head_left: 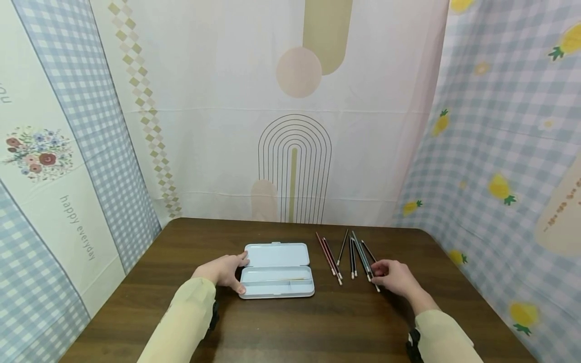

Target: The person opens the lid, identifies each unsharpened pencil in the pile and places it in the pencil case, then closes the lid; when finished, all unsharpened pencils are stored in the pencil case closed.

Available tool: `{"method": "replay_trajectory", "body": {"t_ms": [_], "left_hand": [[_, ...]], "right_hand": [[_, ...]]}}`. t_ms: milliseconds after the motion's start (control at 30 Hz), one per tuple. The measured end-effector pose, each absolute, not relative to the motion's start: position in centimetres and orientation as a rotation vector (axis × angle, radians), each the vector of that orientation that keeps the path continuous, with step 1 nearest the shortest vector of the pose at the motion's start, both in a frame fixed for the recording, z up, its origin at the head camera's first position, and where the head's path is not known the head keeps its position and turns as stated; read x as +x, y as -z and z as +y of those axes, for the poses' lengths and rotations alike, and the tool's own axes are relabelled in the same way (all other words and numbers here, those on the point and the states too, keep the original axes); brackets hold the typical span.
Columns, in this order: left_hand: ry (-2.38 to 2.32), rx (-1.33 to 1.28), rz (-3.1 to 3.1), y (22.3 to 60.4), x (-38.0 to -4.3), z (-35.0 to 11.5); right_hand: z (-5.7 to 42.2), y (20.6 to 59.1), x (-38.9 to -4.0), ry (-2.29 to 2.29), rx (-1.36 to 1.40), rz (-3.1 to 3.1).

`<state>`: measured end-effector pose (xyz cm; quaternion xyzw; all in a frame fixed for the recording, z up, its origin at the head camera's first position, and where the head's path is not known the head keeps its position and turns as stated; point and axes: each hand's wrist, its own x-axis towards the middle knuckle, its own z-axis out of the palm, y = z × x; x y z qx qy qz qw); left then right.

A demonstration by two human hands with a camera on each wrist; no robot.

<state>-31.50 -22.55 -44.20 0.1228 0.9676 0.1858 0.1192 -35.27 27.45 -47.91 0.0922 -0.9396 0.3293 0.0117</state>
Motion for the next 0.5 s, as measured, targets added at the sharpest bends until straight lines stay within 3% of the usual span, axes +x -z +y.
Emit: {"method": "replay_trajectory", "body": {"t_ms": [500], "left_hand": [[-0.539,0.365,2.832,44.18,-31.47,-22.46]], "right_hand": [[27.2,48.26,-35.37,-1.04,0.246,-2.951]]}}
